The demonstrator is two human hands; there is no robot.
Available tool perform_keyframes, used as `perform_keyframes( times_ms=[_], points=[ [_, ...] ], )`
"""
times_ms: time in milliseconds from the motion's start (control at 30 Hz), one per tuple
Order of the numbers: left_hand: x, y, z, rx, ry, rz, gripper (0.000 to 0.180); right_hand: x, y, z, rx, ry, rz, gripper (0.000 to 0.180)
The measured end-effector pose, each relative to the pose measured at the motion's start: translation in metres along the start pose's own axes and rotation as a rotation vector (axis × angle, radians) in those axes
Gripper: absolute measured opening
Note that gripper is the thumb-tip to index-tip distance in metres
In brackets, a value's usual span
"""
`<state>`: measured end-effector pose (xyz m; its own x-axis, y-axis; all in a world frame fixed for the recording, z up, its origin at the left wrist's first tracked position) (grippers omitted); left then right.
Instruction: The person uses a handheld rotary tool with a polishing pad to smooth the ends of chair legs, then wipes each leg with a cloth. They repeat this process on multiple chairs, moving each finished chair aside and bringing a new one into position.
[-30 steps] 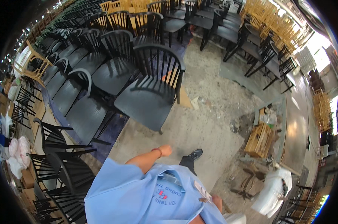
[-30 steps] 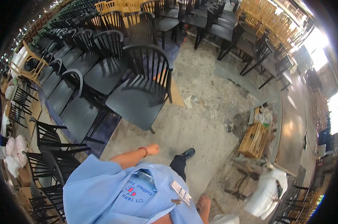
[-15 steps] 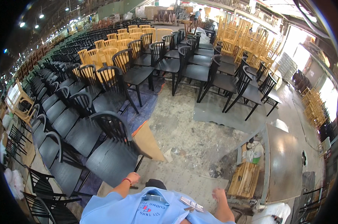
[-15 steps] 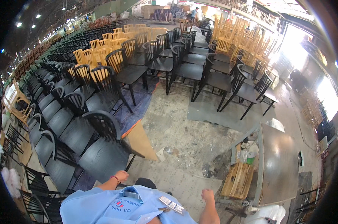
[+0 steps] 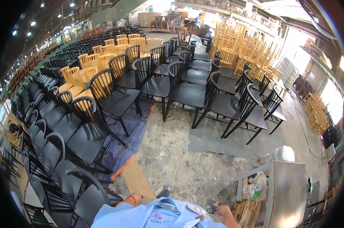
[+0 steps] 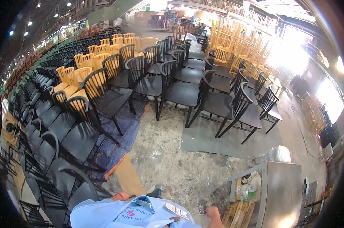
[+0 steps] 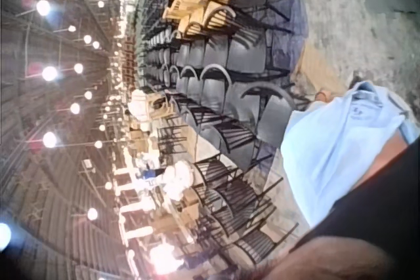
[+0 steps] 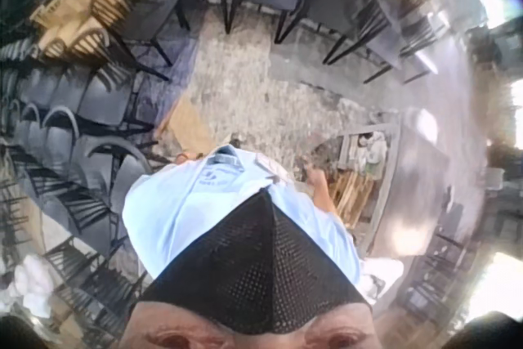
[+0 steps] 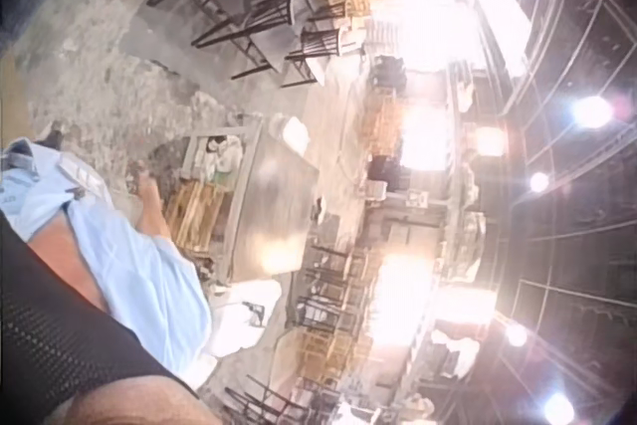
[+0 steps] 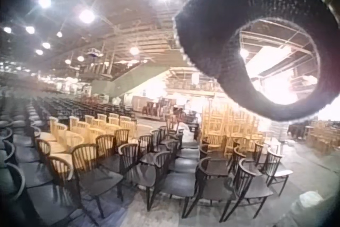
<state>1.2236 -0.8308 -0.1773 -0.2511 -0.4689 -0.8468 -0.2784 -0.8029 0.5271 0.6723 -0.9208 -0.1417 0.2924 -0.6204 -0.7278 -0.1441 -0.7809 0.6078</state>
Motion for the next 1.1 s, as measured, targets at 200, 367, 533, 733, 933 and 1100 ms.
perform_keyframes(
  times_ms=[200,367,533,733,933,1100],
  points=[
    [0.084,0.183,-0.083,-0.195,0.25,0.11,0.033,0.032,0.013,0.02,1.472,-0.636,0.276,0.023],
    [0.178,0.4,-0.048,-0.321,0.19,0.572,0.034,0.106,0.081,0.053,1.616,-0.604,0.285,0.02],
    [0.247,0.537,0.057,-0.671,0.046,0.631,0.033,0.152,0.158,0.152,1.679,-0.583,0.271,0.017],
    [0.301,0.649,0.108,-0.836,-0.078,0.396,0.038,0.197,0.317,0.262,1.667,-0.37,0.607,0.014],
    [0.385,0.769,0.086,-0.939,-0.071,0.553,0.024,0.266,0.488,0.276,1.603,-0.199,0.703,0.026],
    [0.465,0.971,0.089,-1.141,-0.225,0.766,0.036,0.316,0.459,0.325,1.792,-0.313,0.722,0.025]
  ],
)
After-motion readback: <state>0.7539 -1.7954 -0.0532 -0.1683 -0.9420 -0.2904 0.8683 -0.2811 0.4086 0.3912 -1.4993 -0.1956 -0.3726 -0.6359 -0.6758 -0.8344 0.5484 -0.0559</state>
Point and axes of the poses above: each hand's wrist, its own x-axis towards the middle knuckle, its own y-axis out of the back of the hand, z = x × y, the point moved 4 cm from there along x, towards the middle knuckle, and after that the axes turned 15 degrees about x, right-handed, at the moved point
